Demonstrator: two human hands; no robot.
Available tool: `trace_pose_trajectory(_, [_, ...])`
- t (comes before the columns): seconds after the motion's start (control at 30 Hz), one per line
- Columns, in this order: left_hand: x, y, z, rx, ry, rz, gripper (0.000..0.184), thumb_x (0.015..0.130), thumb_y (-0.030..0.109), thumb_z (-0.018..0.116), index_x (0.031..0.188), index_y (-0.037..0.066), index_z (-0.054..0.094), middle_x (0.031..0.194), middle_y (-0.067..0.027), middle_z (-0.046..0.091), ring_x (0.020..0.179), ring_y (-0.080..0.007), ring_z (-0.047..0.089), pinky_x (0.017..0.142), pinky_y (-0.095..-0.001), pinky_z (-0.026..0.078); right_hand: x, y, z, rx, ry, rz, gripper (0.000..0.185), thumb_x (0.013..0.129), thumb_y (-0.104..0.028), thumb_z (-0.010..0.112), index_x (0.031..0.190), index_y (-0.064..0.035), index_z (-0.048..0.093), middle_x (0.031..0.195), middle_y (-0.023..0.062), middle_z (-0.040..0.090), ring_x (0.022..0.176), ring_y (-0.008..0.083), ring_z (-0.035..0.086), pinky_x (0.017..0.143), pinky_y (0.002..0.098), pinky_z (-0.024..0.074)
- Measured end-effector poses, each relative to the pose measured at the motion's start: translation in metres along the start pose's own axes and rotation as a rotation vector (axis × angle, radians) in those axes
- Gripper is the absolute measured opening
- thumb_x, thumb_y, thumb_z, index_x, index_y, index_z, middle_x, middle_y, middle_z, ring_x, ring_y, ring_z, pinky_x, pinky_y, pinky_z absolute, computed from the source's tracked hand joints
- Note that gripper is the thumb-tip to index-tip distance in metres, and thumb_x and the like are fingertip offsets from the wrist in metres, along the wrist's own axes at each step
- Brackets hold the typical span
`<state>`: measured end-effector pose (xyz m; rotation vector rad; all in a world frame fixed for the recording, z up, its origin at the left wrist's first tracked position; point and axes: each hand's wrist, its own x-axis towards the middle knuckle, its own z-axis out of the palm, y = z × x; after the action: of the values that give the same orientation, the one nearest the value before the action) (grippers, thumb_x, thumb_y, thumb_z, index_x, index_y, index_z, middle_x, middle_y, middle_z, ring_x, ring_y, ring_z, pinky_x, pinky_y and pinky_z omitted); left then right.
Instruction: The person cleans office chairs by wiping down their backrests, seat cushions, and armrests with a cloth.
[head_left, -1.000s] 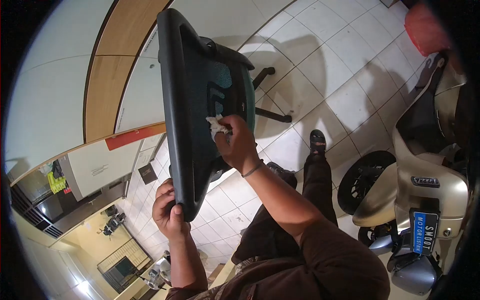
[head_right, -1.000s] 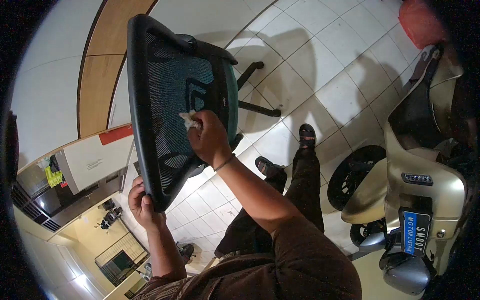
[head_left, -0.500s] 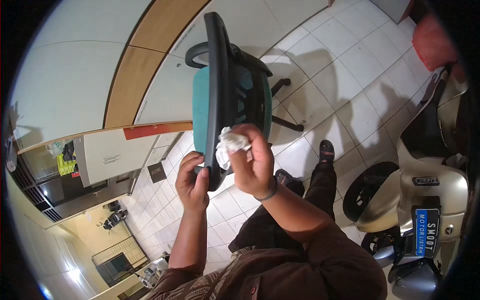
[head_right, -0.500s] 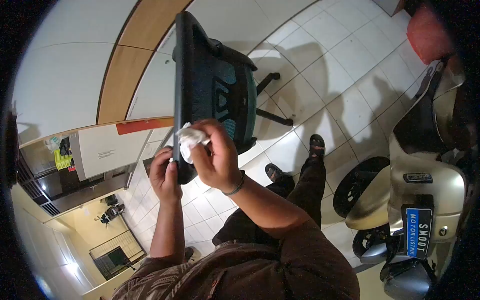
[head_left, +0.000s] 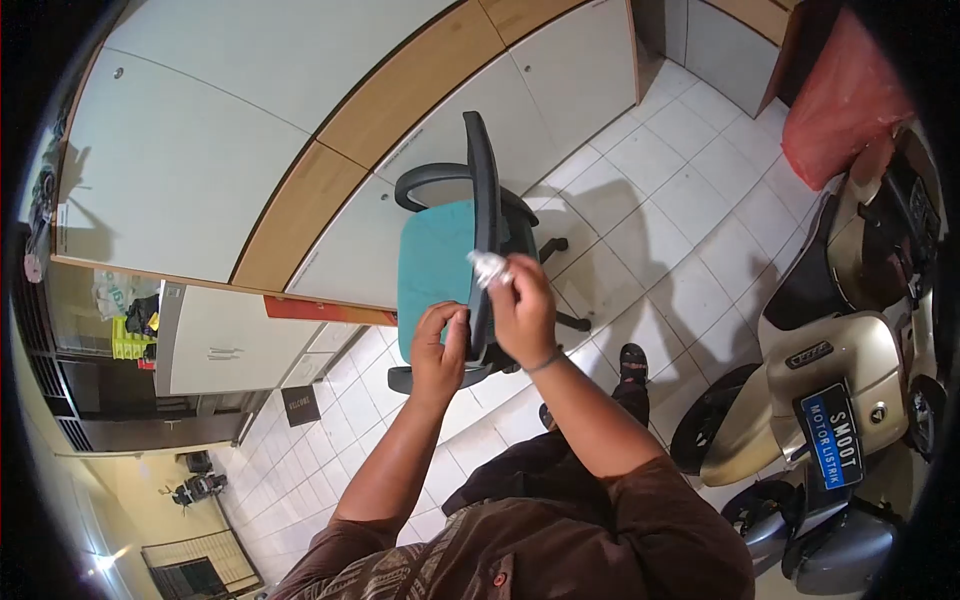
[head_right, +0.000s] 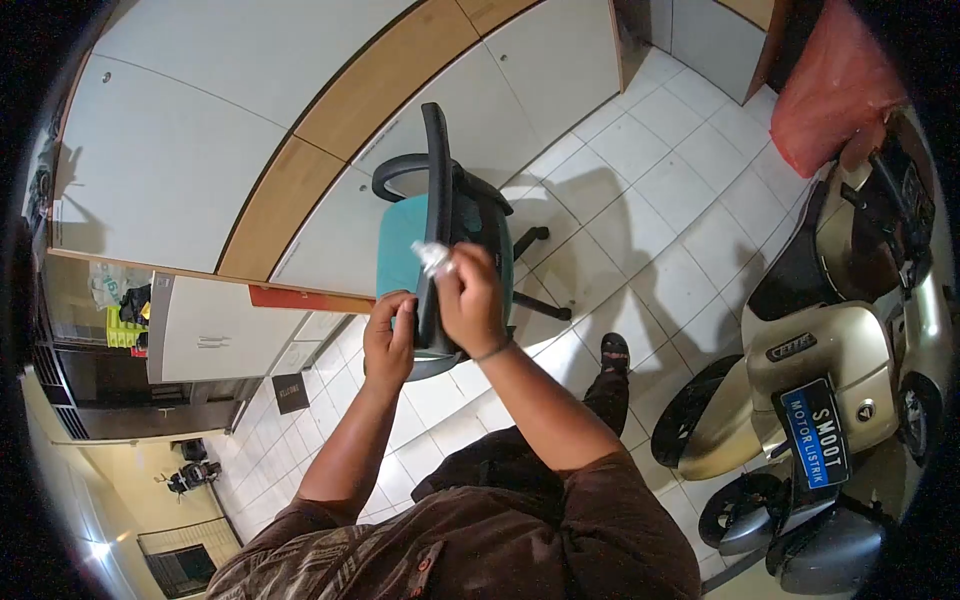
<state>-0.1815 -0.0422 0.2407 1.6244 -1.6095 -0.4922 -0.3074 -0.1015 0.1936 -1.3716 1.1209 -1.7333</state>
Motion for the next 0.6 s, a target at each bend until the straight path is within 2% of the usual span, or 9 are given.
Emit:
trace_pose_trajectory(0.07, [0.004,0.004,0.002,-0.017,0.023,0.013,0.011,0.091,0.01,0.06,0.095,0.0,0.063,0.095,-0.0142,0.064,0.089,-0.0277,0.061,0.082,-0.0335,0.046,0.01,0.004,0.005,0.061,0.014,0.14,0.015,0.087,-0.008,0.058,0.099,0.0023,0.06,0.1,0.0164,0.06,0.088,0.0304,0.06,0.078,0.0354,0.0479])
trace_pose_trajectory(0.17, [0.013,0.01,0.001,0.105,-0.041,0.087,0.013,0.094,0.01,0.056,0.098,-0.001,0.062,0.097,-0.0131,0.064,0.091,-0.0226,0.059,0.084,-0.0299,0.044,-0.022,-0.005,0.005,-0.001,0.057,-0.007,0.017,0.086,-0.006,0.06,0.1,0.0019,0.061,0.104,0.0171,0.061,0.096,0.0316,0.061,0.084,0.0364,0.0477])
trace_pose_trajectory(0.2, [0.012,0.011,0.001,0.093,-0.03,0.093,0.012,0.093,0.009,0.057,0.096,-0.001,0.062,0.096,-0.014,0.064,0.09,-0.0245,0.06,0.082,-0.0311,0.045,-0.038,-0.008,0.003,0.006,0.026,-0.046,0.017,0.085,-0.005,0.06,0.1,0.0016,0.062,0.105,0.0171,0.061,0.097,0.0318,0.061,0.085,0.0372,0.0477])
trace_pose_trajectory(0.3, [0.002,0.011,-0.003,0.055,-0.005,0.113,0.009,0.089,0.007,0.06,0.092,-0.001,0.063,0.091,-0.0166,0.064,0.086,-0.0302,0.062,0.077,-0.0345,0.048,-0.077,-0.024,-0.007,0.062,-0.046,0.013,0.021,0.082,-0.001,0.06,0.103,-0.0003,0.063,0.103,0.016,0.062,0.095,0.0327,0.061,0.083,0.0381,0.0483])
trace_pose_trajectory(0.4, [-0.009,0.006,-0.016,0.094,-0.038,0.077,0.009,0.089,0.007,0.06,0.092,-0.001,0.063,0.091,-0.0158,0.064,0.085,-0.0296,0.062,0.077,-0.0344,0.048,-0.085,-0.021,-0.009,0.159,-0.176,0.052,0.026,0.08,0.002,0.062,0.105,-0.0019,0.065,0.101,0.0151,0.062,0.092,0.0317,0.063,0.08,0.0375,0.0498])
trace_pose_trajectory(0.47, [-0.017,0.0,-0.026,0.09,-0.064,0.068,0.009,0.09,0.007,0.06,0.092,-0.001,0.063,0.091,-0.0154,0.064,0.085,-0.0291,0.062,0.076,-0.034,0.048,-0.067,-0.012,-0.005,0.144,-0.175,-0.014,0.026,0.08,0.001,0.062,0.106,-0.0021,0.065,0.101,0.0152,0.061,0.092,0.0308,0.062,0.08,0.0369,0.0493])
trace_pose_trajectory(0.53, [-0.027,-0.003,-0.034,0.093,-0.079,0.051,0.009,0.09,0.007,0.059,0.092,-0.001,0.063,0.091,-0.0149,0.064,0.084,-0.0285,0.062,0.076,-0.0337,0.048,-0.038,-0.001,0.001,0.086,-0.091,-0.061,0.023,0.079,0.002,0.063,0.102,0.0,0.065,0.099,0.014,0.061,0.089,0.0278,0.062,0.077,0.0339,0.0494])
trace_pose_trajectory(0.6, [-0.037,-0.003,-0.043,0.136,-0.09,0.032,0.009,0.091,0.006,0.058,0.091,-0.001,0.063,0.091,-0.0142,0.064,0.084,-0.0277,0.062,0.076,-0.0336,0.048,-0.013,0.017,0.011,0.091,0.043,0.041,0.019,0.082,-0.001,0.058,0.1,-0.0002,0.064,0.099,0.0131,0.06,0.091,0.0273,0.06,0.079,0.0334,0.0478])
